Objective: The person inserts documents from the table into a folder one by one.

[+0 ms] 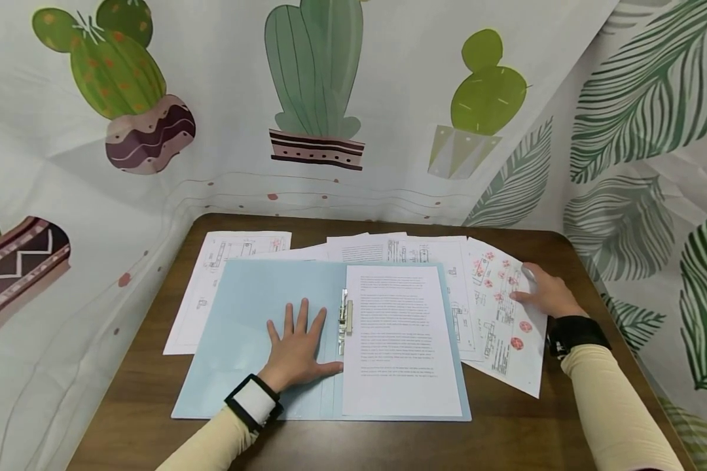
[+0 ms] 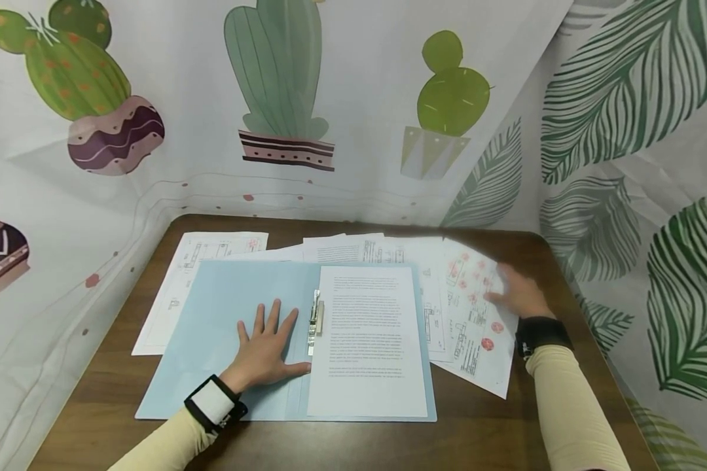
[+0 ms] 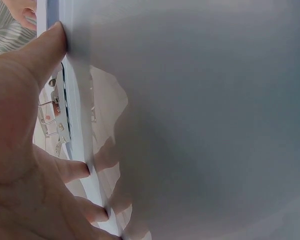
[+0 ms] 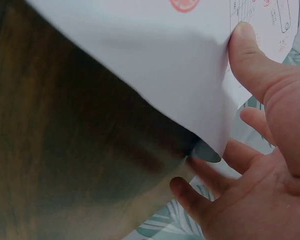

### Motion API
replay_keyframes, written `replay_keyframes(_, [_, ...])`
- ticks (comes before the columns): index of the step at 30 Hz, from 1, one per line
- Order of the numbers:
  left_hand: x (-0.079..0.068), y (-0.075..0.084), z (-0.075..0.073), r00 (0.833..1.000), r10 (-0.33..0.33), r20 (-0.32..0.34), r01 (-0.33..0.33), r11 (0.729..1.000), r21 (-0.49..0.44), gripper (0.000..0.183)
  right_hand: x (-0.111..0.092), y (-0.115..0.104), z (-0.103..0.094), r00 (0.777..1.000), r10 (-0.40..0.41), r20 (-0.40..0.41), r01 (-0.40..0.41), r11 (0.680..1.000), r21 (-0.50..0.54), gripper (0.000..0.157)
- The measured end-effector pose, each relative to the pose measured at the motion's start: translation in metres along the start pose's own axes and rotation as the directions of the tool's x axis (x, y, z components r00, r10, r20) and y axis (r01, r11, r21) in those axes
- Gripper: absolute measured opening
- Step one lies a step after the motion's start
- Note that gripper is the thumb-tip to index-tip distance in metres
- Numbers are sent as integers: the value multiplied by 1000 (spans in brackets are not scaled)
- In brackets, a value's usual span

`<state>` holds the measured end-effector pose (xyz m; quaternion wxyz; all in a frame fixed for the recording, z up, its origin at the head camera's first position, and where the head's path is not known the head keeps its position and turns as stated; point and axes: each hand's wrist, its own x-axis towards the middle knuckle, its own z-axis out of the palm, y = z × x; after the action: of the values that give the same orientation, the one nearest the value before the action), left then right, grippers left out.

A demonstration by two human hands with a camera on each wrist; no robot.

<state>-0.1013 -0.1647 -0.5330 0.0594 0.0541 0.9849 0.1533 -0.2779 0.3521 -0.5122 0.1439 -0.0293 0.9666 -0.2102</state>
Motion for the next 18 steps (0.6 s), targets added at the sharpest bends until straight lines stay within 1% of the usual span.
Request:
replay_keyframes(4, [-1, 0, -1, 1000, -3, 4, 3, 1000, -6, 115, 0, -1, 1, 1000, 0, -20, 0, 1000, -13, 97])
replay_keyframes(9, [-2, 1, -3, 1000, -4, 10, 4, 1000, -21, 114, -1, -7, -1, 999, -10, -40, 11, 1000, 23, 97])
replay_keyframes(14, [-1, 1, -2, 1000, -8, 13, 8, 1000, -20, 114, -1, -9, 0, 996, 18, -89, -11, 997, 79, 99])
replay_keyframes(18, [0, 0, 0, 1000, -11, 18, 11, 1000, -21, 115, 1, -7, 2, 991, 48, -123, -34, 993, 113, 106])
